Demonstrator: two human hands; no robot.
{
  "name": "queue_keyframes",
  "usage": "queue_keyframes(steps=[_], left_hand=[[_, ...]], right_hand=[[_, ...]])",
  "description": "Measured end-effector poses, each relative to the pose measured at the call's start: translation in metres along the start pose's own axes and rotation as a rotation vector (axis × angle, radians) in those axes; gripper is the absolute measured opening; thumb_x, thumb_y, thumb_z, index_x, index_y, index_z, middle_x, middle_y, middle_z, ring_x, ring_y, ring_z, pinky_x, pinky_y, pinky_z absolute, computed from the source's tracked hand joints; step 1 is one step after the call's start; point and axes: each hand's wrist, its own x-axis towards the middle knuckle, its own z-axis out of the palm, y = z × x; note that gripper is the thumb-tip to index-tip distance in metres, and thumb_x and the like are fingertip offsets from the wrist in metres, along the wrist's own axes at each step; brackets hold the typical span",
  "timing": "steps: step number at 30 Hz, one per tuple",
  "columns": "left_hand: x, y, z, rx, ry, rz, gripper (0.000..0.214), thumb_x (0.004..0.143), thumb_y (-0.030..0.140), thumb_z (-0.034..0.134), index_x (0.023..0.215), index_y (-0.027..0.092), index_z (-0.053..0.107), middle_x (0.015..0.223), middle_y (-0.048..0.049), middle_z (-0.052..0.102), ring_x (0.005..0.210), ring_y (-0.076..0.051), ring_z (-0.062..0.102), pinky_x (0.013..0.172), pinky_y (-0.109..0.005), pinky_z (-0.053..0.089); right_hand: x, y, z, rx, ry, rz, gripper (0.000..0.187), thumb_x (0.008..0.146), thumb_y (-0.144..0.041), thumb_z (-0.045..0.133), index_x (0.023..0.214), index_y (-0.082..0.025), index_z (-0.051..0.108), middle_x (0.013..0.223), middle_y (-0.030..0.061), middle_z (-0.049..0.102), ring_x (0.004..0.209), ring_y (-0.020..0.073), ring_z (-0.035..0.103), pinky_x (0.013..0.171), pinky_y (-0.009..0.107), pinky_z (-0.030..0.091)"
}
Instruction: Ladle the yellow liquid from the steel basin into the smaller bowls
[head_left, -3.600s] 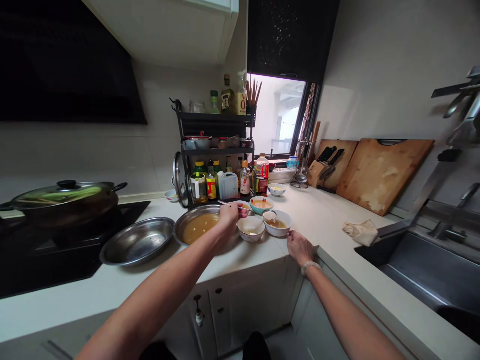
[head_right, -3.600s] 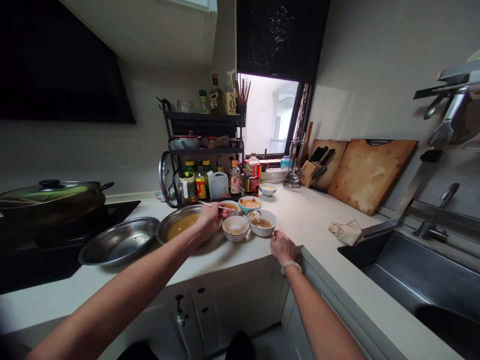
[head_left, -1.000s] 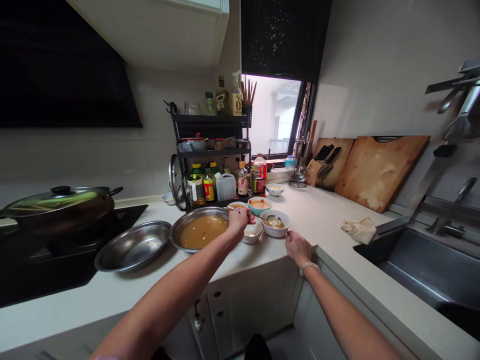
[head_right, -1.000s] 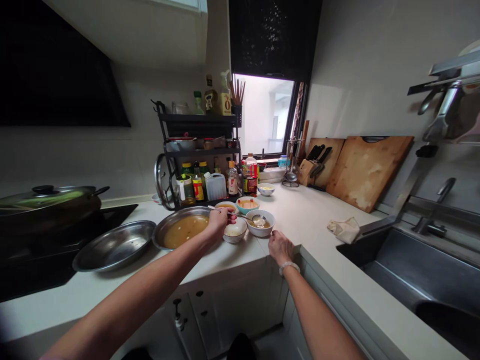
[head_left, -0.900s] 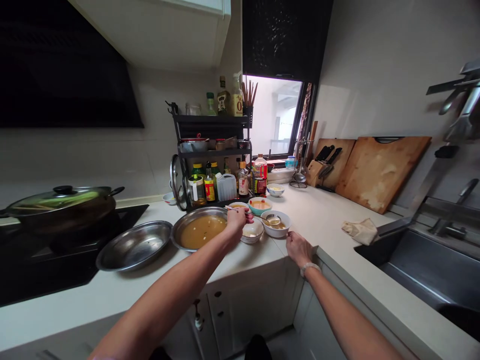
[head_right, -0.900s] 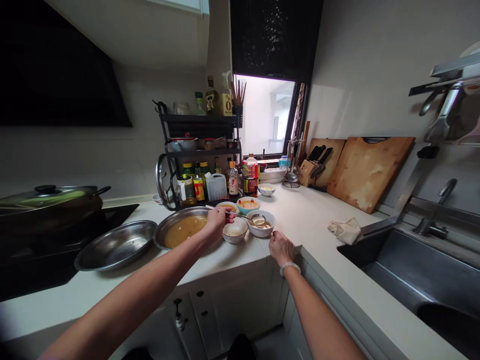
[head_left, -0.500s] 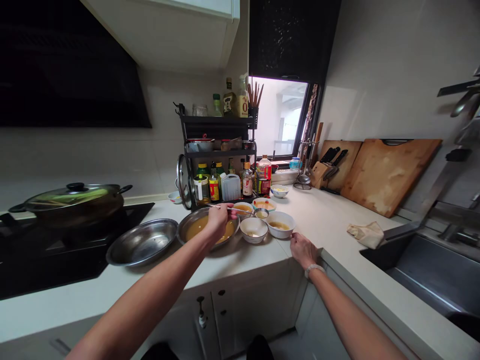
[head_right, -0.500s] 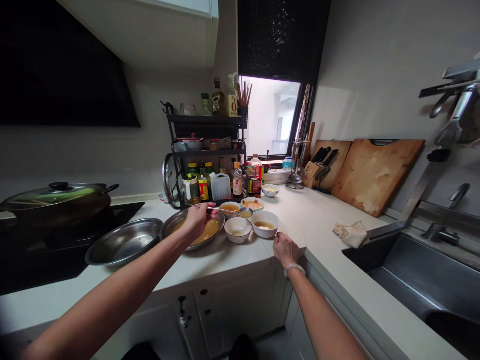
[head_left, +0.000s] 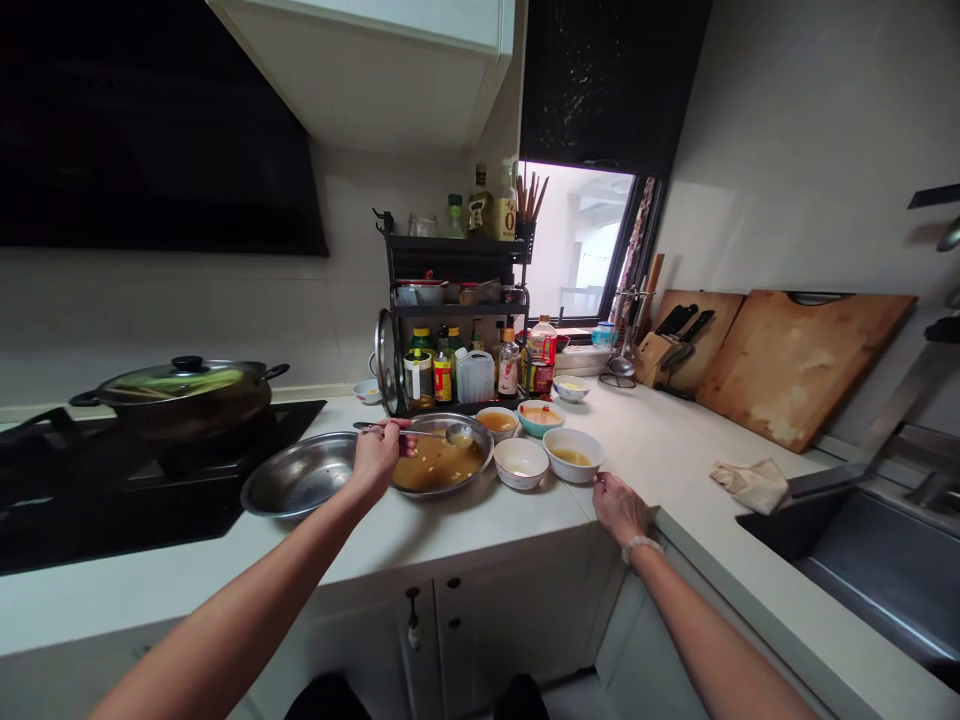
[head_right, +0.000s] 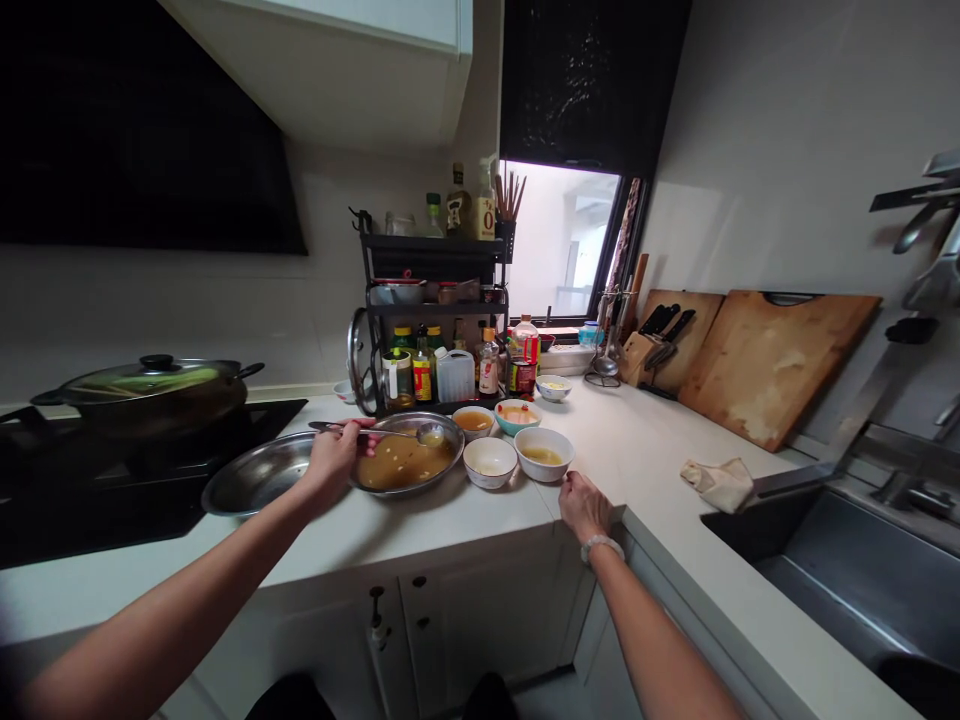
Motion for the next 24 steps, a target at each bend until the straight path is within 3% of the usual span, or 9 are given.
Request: queue_keyframes(steps=[9,13,15,18,21,24], left_hand=[[-0.019,0.001,-0.028,0.487,-0.097,0.315,0.025,0.079,0.028,0.043,0.088,0.016,0.063,0.053,-0.0002,0.058,0.042,-0.015,0.056,0.043,-0.024,0.046],[-0.018,-0.007,-0.039,0.69,-0.194,0.622,0.024,0.081,0.028,0.042,0.091,0.018,0.061,0.075,-0.0067,0.067,0.066,-0.018,0.064,0.066,-0.03,0.051],[-0.017,-0.009,-0.042,0.718,-0.22,0.708,0.023,0.081,0.028,0.042,0.091,0.019,0.06,0.088,-0.0094,0.068,0.08,-0.02,0.065,0.075,-0.032,0.05],[-0.02,-0.007,-0.04,0.689,-0.195,0.653,0.023,0.081,0.028,0.042,0.092,0.019,0.06,0.083,-0.0075,0.067,0.071,-0.019,0.065,0.068,-0.03,0.051],[-0.026,0.004,-0.028,0.542,-0.121,0.431,0.026,0.083,0.029,0.04,0.094,0.017,0.059,0.063,-0.0021,0.063,0.049,-0.015,0.06,0.051,-0.026,0.05],[-0.031,0.019,-0.005,0.264,-0.085,0.27,0.026,0.083,0.031,0.04,0.09,0.014,0.058,0.058,-0.0011,0.061,0.045,-0.014,0.059,0.046,-0.025,0.05]], right_hand=[[0.01,0.002,-0.003,0.193,0.014,0.132,0.039,0.09,-0.024,0.03,0.117,-0.017,0.058,0.101,0.0112,0.067,0.084,0.0201,0.063,0.068,0.027,0.04],[0.014,0.0,-0.008,0.342,-0.005,0.163,0.049,0.093,-0.035,0.019,0.127,-0.013,0.047,0.093,0.0084,0.067,0.066,0.0139,0.065,0.061,0.023,0.043],[0.013,-0.005,-0.009,0.501,-0.034,0.181,0.055,0.092,-0.043,0.02,0.134,-0.013,0.037,0.094,0.0077,0.066,0.058,0.0129,0.064,0.055,0.022,0.043],[0.011,-0.015,-0.01,0.703,-0.056,0.207,0.062,0.089,-0.049,0.028,0.14,-0.015,0.025,0.103,0.0098,0.064,0.055,0.0135,0.064,0.051,0.023,0.042],[0.011,-0.023,-0.011,0.751,-0.071,0.226,0.065,0.088,-0.05,0.031,0.142,-0.017,0.02,0.109,0.0119,0.061,0.054,0.013,0.064,0.049,0.022,0.042],[0.013,-0.025,-0.012,0.777,-0.108,0.254,0.063,0.088,-0.048,0.032,0.143,-0.018,0.02,0.109,0.0114,0.061,0.053,0.013,0.063,0.043,0.022,0.039]])
